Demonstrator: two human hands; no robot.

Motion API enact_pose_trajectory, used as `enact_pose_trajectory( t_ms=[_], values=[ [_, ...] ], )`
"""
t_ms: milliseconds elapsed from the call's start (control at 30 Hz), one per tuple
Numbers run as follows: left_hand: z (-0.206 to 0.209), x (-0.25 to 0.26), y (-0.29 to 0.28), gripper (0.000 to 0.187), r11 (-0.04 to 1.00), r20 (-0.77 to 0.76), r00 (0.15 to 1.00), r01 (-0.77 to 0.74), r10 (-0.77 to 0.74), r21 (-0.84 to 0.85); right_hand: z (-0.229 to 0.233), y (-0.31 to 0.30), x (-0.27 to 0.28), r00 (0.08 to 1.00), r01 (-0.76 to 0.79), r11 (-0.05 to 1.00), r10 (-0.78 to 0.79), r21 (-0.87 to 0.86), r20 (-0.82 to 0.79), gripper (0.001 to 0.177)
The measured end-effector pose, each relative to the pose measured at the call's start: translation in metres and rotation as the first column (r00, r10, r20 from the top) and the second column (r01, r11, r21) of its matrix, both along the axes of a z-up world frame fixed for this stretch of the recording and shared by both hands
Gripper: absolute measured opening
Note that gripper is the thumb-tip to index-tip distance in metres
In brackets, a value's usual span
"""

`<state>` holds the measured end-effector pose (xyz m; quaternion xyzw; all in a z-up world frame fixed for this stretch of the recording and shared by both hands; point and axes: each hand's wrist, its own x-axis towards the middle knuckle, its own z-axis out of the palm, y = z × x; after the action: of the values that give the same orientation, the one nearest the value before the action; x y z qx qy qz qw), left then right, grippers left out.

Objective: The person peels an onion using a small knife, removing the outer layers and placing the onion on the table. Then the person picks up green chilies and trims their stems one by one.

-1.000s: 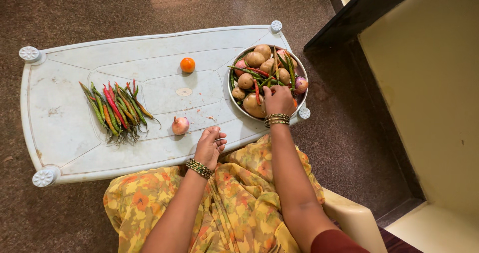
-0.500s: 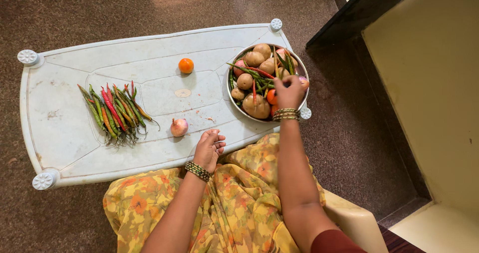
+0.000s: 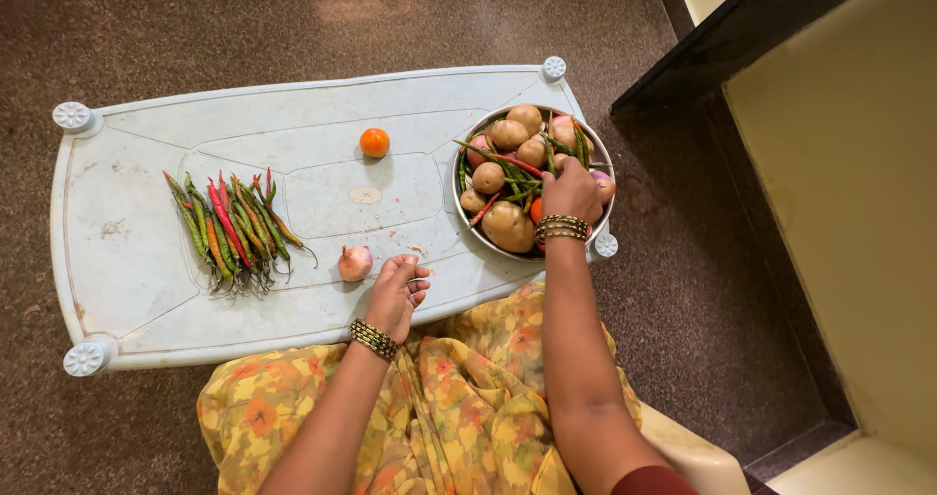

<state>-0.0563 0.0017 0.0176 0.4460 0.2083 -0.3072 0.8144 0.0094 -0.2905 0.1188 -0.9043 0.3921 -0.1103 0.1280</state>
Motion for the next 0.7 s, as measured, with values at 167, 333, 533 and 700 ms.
enact_pose_trajectory(
  t_ms=[167,333,533,700],
  values=[
    [-0.001,0.017,0.002,0.02,0.997,0.065,0.996,0.058,-0.061,0.05,-0.01,-0.015,-0.001,0.988,-0.056,0.998,0.049,0.042,0.15,0.029],
    [0.001,0.028,0.006,0.021,0.999,0.101,0.994,0.046,-0.047,0.016,-0.009,-0.023,-0.016,0.864,-0.285,0.906,0.101,0.313,0.494,0.03],
    [0.01,0.035,0.01,0.03,0.994,0.203,0.974,0.108,-0.103,-0.014,-0.018,0.058,-0.022,0.817,-0.508,0.188,-0.203,0.841,0.539,0.028],
    [-0.002,0.041,0.007,0.031,0.999,0.182,0.983,0.006,-0.015,0.053,-0.065,0.153,-0.024,0.912,-0.404,0.004,0.082,0.915,0.402,0.021]
  ],
)
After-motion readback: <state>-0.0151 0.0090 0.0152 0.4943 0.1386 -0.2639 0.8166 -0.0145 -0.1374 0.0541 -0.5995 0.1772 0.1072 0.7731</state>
